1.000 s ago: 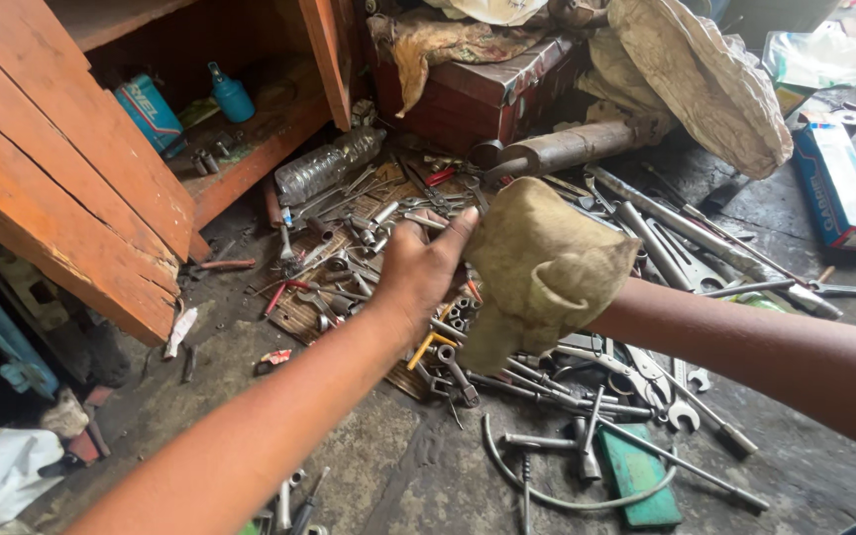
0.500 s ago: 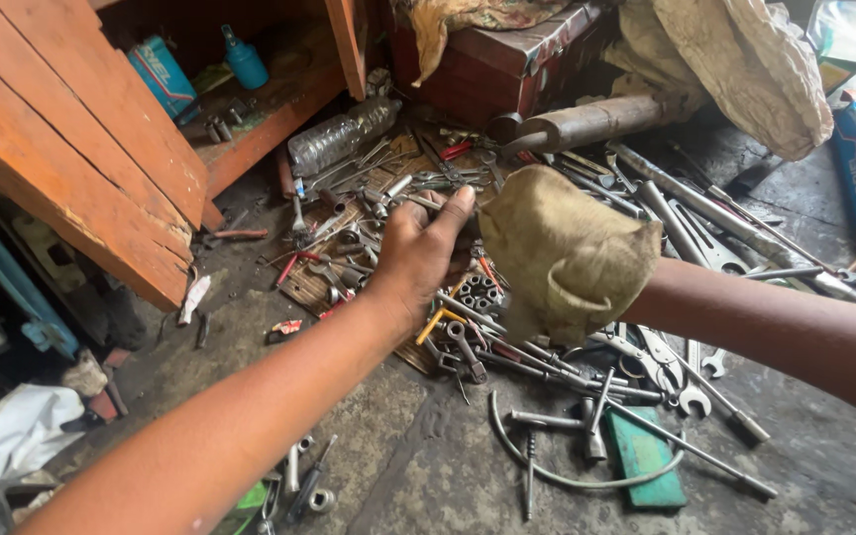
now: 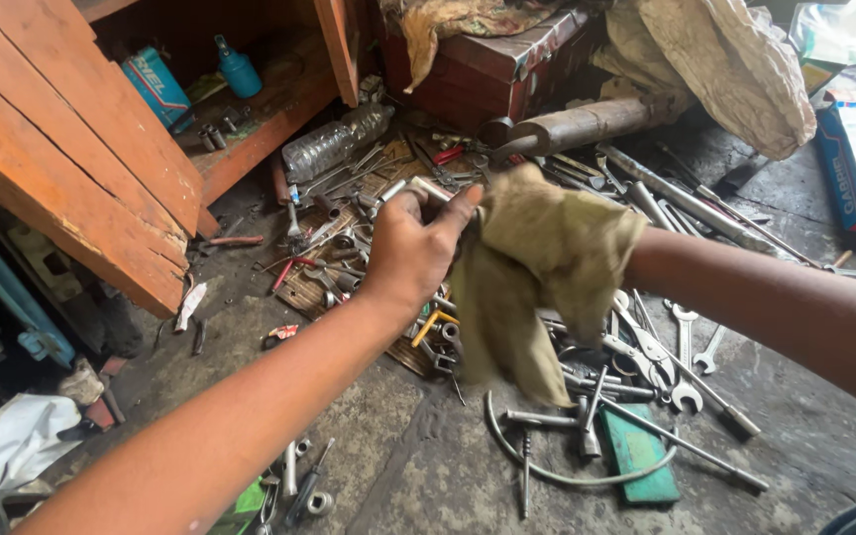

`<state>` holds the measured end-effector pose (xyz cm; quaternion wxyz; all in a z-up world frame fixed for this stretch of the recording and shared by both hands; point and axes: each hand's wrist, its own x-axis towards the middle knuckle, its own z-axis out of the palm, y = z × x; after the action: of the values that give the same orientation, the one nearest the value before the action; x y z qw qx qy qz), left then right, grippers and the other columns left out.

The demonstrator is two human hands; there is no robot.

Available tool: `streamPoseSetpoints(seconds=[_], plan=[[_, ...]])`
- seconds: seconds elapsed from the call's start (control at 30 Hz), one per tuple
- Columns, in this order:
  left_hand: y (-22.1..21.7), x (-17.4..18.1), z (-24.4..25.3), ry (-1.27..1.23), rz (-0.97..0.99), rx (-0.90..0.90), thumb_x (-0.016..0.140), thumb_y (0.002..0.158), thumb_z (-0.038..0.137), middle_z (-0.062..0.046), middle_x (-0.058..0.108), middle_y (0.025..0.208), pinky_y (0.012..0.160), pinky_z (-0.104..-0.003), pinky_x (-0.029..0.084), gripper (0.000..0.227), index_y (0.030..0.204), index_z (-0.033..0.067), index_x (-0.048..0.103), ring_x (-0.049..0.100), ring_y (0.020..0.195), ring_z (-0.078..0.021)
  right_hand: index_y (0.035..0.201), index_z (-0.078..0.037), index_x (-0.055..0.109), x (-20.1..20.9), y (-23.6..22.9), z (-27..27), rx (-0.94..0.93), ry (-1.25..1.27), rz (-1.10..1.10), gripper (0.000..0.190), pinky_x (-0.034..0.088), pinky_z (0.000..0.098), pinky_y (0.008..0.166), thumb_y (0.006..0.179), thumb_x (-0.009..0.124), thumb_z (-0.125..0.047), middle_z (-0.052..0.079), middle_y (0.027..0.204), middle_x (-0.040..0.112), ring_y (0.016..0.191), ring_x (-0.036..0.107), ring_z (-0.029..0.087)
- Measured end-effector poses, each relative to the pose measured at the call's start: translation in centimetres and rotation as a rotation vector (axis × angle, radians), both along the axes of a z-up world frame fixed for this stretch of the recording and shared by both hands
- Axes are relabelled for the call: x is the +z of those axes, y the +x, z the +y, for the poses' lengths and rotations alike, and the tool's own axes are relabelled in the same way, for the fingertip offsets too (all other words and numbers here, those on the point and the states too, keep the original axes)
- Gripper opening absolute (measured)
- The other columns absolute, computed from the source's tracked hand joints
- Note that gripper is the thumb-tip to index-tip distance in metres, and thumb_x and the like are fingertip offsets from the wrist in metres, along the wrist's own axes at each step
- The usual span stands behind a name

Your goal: The person sits on the floor in a cluttered workshop and cleans various metal tools using a rag. They pick up items such as a socket wrench and a long metal rod from a large pile, wipe them thoroughly, and place them back down. The person handles the tools one at a time, focusing on removing dirt or grease from the surfaces.

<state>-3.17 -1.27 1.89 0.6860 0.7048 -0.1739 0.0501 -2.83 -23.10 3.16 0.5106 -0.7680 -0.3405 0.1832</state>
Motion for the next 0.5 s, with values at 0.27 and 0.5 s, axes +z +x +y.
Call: streamPoseSetpoints(seconds=[0.27, 0.5], plan=[[-0.8, 0.8, -0.1, 0.122, 0.081, 0.003, 0.065, 0.098, 0.035, 0.002, 0.064, 0.063, 0.054, -0.028, 0.048, 0.037, 0.072, 0.0099, 0.063, 0.056, 0.054, -0.0085, 0.106, -0.006, 0.066, -2.5, 0.2, 0.6, 0.026, 0.548, 0.598, 0.023, 0.057, 0.0319, 0.068, 0.091, 0.074, -0.022, 0.008, 0.095, 0.065, 0.08, 0.066, 0.02], [-1.4, 2.2, 0.3, 0.202, -0.099, 0.116, 0.07, 0.096, 0.034, -0.001, 0.061, 0.062, 0.052, -0.031, 0.045, 0.037, 0.072, 0.0073, 0.063, 0.052, 0.055, -0.0097, 0.111, -0.006, 0.065, -1.5, 0.2, 0.6, -0.043, 0.109, 0.0, 0.026, 0.057, 0.0298, 0.075, 0.09, 0.072, -0.02, 0.007, 0.101, 0.066, 0.087, 0.066, 0.018]])
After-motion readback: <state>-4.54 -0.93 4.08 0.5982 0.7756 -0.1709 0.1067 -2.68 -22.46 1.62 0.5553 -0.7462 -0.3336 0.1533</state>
